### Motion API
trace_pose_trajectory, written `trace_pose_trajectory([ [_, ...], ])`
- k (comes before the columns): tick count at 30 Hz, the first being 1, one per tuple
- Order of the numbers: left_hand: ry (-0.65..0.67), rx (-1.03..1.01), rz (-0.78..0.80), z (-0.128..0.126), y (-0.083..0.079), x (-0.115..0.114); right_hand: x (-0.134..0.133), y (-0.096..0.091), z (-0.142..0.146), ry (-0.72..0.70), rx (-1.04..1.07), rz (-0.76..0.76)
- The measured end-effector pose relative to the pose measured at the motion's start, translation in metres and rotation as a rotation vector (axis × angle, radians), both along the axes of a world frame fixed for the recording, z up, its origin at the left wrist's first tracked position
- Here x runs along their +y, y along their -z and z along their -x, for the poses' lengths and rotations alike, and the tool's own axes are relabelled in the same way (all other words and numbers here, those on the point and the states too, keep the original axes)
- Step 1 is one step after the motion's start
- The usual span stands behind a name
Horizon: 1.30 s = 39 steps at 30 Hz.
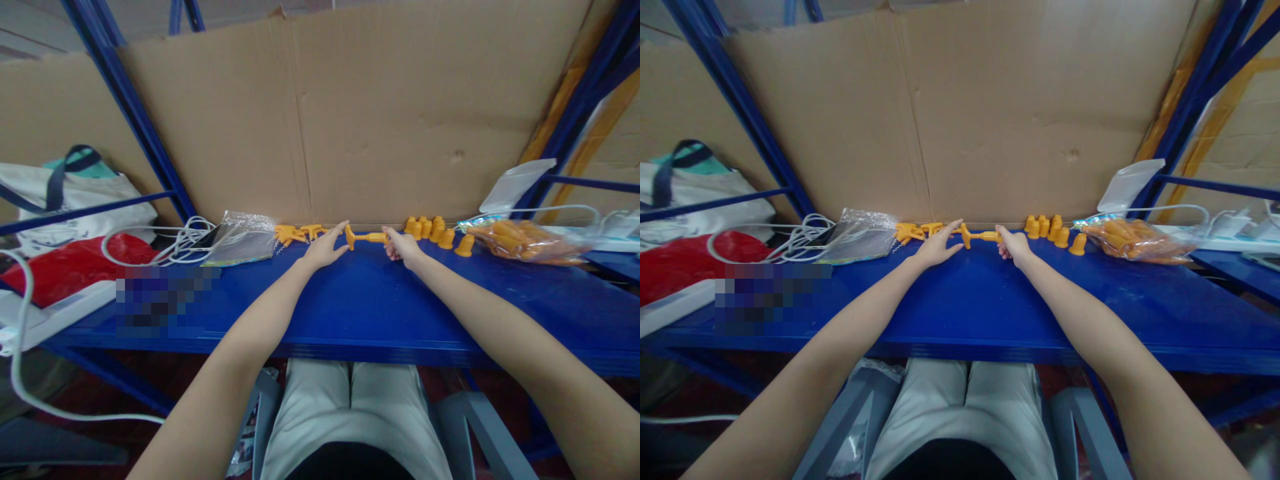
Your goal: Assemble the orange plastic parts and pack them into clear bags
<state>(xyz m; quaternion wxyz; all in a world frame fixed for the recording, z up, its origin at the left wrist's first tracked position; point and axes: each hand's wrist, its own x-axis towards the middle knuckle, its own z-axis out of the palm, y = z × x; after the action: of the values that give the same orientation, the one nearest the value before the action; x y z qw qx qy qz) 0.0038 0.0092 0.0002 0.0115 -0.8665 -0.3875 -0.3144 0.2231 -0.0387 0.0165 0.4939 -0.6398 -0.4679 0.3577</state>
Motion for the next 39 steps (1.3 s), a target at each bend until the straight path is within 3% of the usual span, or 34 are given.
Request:
trace_pose_trajectory([
  [3, -0.024, -0.025, -0.043, 0.008, 0.001, 0.008, 0.001, -0.003, -0.013, 0.168, -0.146, -0.038],
  [7, -0.291, -0.039, -0.017, 0.023, -0.001, 0.015, 0.003, -0.005, -0.031, 0.331, -0.724, -0.082],
  [9, -0.468, -0.026, 0.051, 0.03, -0.002, 0.014, 0.003, -0.003, -0.034, 0.343, -0.97, -0.065],
  [12, -0.671, 0.025, 0.213, 0.039, -0.004, 0.011, 0.003, 0.001, -0.03, 0.241, -1.146, 0.002],
  [17, -0.709, 0.154, 0.388, 0.045, -0.003, 0.012, 0.002, 0.009, -0.019, 0.101, -1.276, 0.025],
  [27, -0.72, 0.137, 0.214, 0.045, -0.004, 0.011, 0.005, 0.023, -0.014, -0.131, -1.338, -0.148],
  [33, -0.841, 0.038, 0.27, 0.047, -0.005, 0.01, 0.003, 0.021, -0.01, -0.175, -1.335, -0.077],
  [39, -0.872, -0.009, 0.288, 0.049, -0.007, 0.01, -0.001, 0.016, -0.008, -0.2, -1.341, -0.052],
])
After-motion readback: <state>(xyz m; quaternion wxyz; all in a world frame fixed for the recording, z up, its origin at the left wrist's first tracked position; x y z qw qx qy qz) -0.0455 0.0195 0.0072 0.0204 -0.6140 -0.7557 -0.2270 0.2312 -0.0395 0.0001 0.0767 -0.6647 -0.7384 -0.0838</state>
